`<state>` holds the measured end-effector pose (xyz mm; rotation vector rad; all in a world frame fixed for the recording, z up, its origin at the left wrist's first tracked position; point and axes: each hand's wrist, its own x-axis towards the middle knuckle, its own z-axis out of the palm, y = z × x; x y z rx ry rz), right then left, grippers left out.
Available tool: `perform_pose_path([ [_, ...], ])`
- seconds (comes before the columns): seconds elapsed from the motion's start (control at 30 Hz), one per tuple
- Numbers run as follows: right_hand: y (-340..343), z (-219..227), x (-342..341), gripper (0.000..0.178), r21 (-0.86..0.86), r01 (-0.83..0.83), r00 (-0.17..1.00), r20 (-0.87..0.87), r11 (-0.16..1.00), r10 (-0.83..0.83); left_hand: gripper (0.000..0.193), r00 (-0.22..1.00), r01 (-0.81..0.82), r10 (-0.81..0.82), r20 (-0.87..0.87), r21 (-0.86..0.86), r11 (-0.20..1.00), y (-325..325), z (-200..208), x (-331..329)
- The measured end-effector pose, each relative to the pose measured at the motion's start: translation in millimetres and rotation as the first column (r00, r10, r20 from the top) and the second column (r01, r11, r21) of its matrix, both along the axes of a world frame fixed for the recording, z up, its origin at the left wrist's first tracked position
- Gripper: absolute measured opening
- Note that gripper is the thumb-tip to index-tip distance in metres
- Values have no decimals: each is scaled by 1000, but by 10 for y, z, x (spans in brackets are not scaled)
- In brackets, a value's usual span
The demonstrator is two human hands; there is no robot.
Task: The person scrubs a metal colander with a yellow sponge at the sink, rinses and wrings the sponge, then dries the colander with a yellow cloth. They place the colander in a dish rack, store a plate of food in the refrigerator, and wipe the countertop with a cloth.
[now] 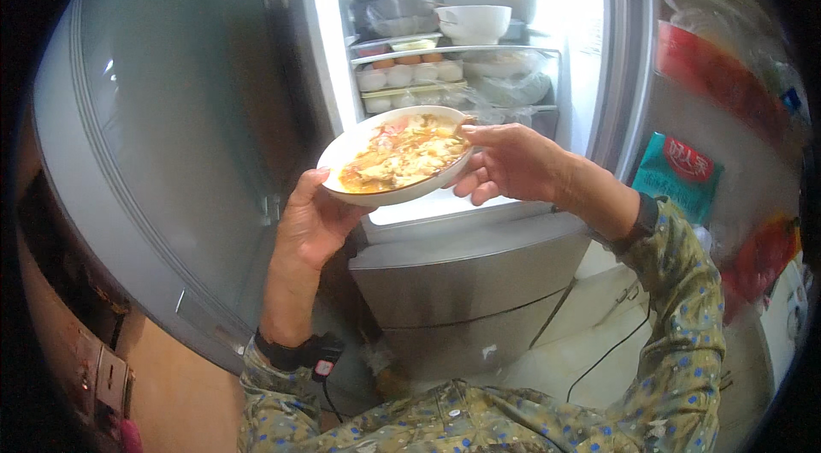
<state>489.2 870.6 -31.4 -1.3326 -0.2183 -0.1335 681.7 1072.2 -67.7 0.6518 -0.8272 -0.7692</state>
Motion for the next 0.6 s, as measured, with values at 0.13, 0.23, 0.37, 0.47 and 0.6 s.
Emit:
perform_pose_path([
  [0.13,9,-8,42,44,46,44,998,31,998,-46,50,999,-40,40,-5,16,999,-34,42,-32],
  [0.23,30,-18,70,43,48,110,992,51,993,-112,47,999,-31,31,-18,1,1000,-56,37,-48],
  [0.37,50,-23,135,45,94,242,969,25,966,-245,45,1000,9,-9,13,-11,1000,-70,53,-34],
  [0.47,44,-20,187,48,148,242,965,65,959,-254,50,997,-68,66,41,52,996,-97,88,6],
  [0.6,80,24,181,47,162,350,929,67,923,-364,49,991,70,-72,110,20,997,-134,75,1],
])
